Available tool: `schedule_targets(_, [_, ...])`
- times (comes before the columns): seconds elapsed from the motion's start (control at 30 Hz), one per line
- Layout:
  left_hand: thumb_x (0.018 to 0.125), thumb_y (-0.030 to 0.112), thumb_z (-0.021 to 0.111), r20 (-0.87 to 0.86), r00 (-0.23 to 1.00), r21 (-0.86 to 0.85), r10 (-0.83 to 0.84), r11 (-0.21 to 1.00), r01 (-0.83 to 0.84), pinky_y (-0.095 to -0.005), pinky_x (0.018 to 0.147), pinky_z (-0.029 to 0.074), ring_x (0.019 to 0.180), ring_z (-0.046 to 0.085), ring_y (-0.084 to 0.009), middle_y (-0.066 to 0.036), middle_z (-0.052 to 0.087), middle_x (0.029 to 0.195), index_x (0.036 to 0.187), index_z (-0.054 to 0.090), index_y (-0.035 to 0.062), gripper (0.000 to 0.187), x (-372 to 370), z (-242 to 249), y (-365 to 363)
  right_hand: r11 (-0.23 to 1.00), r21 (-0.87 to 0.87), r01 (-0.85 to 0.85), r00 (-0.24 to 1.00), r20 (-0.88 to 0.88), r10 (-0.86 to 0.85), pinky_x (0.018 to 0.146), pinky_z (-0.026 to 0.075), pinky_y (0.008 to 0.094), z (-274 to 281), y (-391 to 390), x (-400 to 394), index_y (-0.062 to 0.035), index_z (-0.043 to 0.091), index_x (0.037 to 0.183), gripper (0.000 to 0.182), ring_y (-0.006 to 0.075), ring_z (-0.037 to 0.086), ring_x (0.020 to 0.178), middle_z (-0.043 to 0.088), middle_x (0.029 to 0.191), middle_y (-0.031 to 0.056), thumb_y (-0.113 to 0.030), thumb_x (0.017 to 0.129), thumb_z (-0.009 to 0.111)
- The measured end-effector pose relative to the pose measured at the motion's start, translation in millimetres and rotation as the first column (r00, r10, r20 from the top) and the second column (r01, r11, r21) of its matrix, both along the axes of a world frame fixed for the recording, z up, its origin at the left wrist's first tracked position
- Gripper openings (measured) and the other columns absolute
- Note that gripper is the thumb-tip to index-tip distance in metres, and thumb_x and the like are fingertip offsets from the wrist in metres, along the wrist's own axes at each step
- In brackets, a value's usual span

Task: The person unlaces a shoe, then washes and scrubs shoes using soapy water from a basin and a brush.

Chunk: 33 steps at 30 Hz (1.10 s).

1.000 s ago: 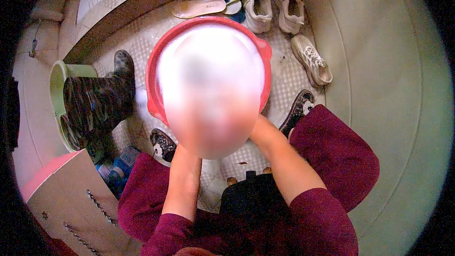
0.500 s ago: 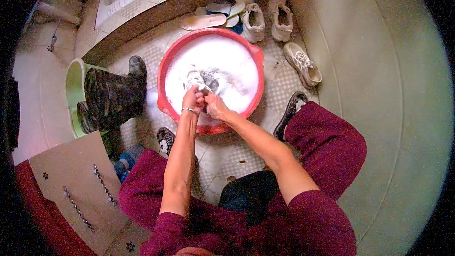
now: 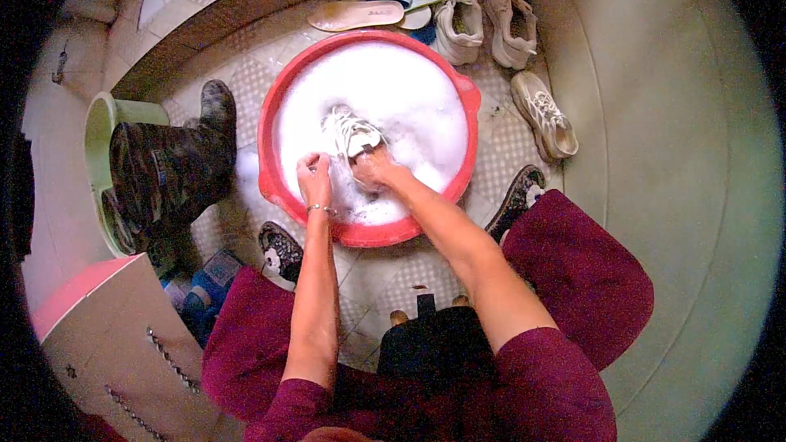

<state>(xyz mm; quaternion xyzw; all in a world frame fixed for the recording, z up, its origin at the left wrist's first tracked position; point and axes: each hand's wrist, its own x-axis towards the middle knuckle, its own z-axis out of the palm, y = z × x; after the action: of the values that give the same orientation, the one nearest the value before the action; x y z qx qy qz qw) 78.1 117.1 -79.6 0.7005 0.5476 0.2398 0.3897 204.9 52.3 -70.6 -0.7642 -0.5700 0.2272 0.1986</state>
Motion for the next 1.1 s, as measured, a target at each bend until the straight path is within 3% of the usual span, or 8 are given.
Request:
schedule_targets(0.07, [0.077,0.028,0.063,0.132,0.991,-0.262,0.029,0.965,0.007,-0.0331,0.084,0.041,0.099,0.050,-0.0241,-0.017,0.055,0.103,0.103,0.054,-0.0053,0.044,4,-8,-1,0.998,-0.007,0.063,0.960,-0.274,-0.062,0.092,0.036,0.0386,2,2,5,-0.0035,0.052,0.109,0.036,0.0332,0.048,0.104,0.051,0.113,0.0197,-0.021,0.078,0.044])
schedule_targets(0.13, [0.076,0.028,0.065,0.379,0.845,-0.651,0.377,0.757,-0.046,-0.0320,0.084,0.041,0.099,0.052,-0.0234,-0.014,0.056,0.105,0.107,0.052,-0.0050,0.048,16,-8,-1,0.996,0.021,0.092,0.915,-0.396,-0.076,0.091,0.037,0.0376,5,1,6,-0.0033,0.051,0.110,0.037,0.0320,0.049,0.102,0.053,0.111,0.0176,-0.024,0.080,0.045])
schedule_targets(0.23, [0.077,0.027,0.064,0.532,0.750,-0.792,0.394,0.544,0.276,-0.0331,0.086,0.042,0.095,0.055,-0.0206,-0.010,0.058,0.105,0.113,0.049,-0.0027,0.050,8,-15,3,0.932,-0.095,0.350,0.186,-0.968,-0.169,0.087,0.039,0.0299,1,-19,7,-0.0030,0.051,0.110,0.037,0.0191,0.050,0.101,0.054,0.109,0.0086,-0.014,0.076,0.058])
schedule_targets(0.27, [0.078,0.027,0.062,0.578,0.753,-0.787,0.316,0.459,0.411,-0.0335,0.086,0.043,0.094,0.056,-0.0198,-0.009,0.058,0.105,0.115,0.048,-0.0020,0.048,4,-20,3,0.932,-0.105,0.347,0.182,-0.967,-0.176,0.087,0.039,0.0299,-15,-22,4,-0.0030,0.051,0.110,0.037,0.0191,0.050,0.101,0.054,0.109,0.0086,-0.014,0.076,0.058])
schedule_targets(0.4, [0.082,0.030,0.058,0.525,0.682,-0.847,0.509,0.234,0.478,-0.0332,0.086,0.044,0.093,0.057,-0.0208,-0.010,0.059,0.104,0.110,0.052,-0.0017,0.043,15,21,6,0.952,0.001,0.306,0.517,-0.840,-0.165,0.093,0.036,0.0348,-7,-13,4,-0.0006,0.047,0.117,0.044,0.0276,0.047,0.107,0.050,0.116,0.0169,-0.017,0.077,0.054])
schedule_targets(0.57, [0.084,0.024,0.055,0.509,0.682,-0.857,0.524,0.232,0.461,-0.0333,0.090,0.041,0.105,0.051,-0.0212,-0.010,0.050,0.118,0.125,0.037,0.0018,0.050,15,16,-12,0.997,0.071,0.018,0.881,-0.472,0.017,0.093,0.036,0.0360,-38,-7,7,-0.0008,0.046,0.117,0.045,0.0293,0.046,0.108,0.049,0.117,0.0180,-0.018,0.077,0.054])
schedule_targets(0.83, [0.084,0.017,0.055,0.515,0.652,-0.856,0.556,0.293,0.427,-0.0325,0.087,0.043,0.103,0.052,-0.0211,-0.009,0.051,0.115,0.127,0.035,0.0015,0.050,14,6,-16,0.979,-0.180,-0.095,0.947,-0.319,0.033,0.095,0.034,0.0378,-87,6,-2,-0.0011,0.046,0.118,0.047,0.0320,0.045,0.109,0.047,0.118,0.0198,-0.020,0.076,0.055])
schedule_targets(1.1, [0.087,0.023,0.049,0.559,0.537,-0.778,0.631,0.176,0.603,-0.0387,0.089,0.044,0.102,0.053,-0.0270,-0.015,0.053,0.113,0.123,0.038,-0.0016,0.045,21,28,-4,0.964,0.225,-0.143,0.890,-0.396,0.224,0.096,0.033,0.0397,-66,-57,-1,-0.0014,0.046,0.118,0.048,0.0346,0.043,0.111,0.045,0.120,0.0216,-0.021,0.075,0.055])
